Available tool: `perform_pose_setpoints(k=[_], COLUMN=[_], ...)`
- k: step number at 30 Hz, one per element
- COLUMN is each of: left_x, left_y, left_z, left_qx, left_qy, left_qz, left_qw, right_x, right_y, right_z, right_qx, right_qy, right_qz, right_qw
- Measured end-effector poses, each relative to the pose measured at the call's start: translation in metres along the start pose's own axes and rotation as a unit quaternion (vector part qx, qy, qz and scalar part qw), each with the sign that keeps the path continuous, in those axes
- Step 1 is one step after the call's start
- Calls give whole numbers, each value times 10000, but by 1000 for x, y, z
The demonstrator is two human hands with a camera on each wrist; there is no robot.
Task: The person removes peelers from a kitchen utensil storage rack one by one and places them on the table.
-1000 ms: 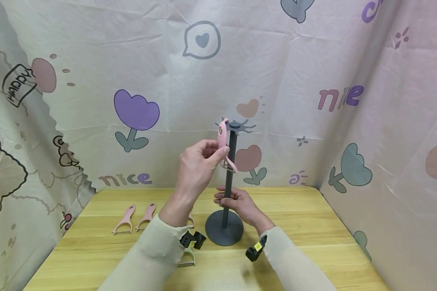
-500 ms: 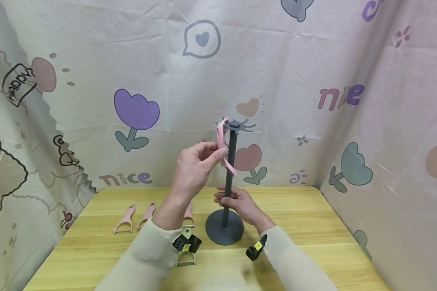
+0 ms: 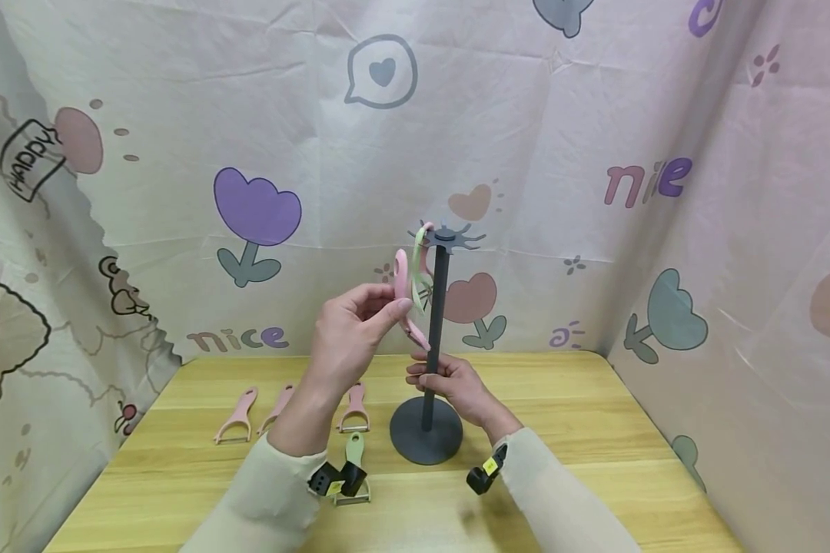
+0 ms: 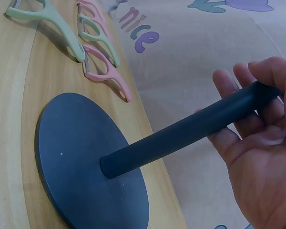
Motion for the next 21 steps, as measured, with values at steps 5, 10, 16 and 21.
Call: perform_pose_setpoints(k=[5,10,16,21], left_x=[-4,-9,-14,-18], left_y=[10,17,26,36], left_z=[-11,-25,-40,-56], left_qx=[120,426,715,1168], left_qy=[142,371,464,638], left_qz=[99,64,69,76], left_qw=[9998,9984,9963,9911], right_x=[0,0,1,2], right_y=[0,0,0,0], right_z=[0,0,1,1], right_qx=[-12,-30,13,70], right_qy=[50,57,50,26], right_qz=[36,22,-9,22], right_qw=[10000,10000,10000,10000])
Point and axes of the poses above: each hand's wrist, its own x-axis towards the middle knuckle, its own y-axis out of the back of the hand, z = x × y, the point moved 7 cm from there along x, towards the middle knuckle, and after that the axes turned 6 degrees about z, right-handed, at the moved point
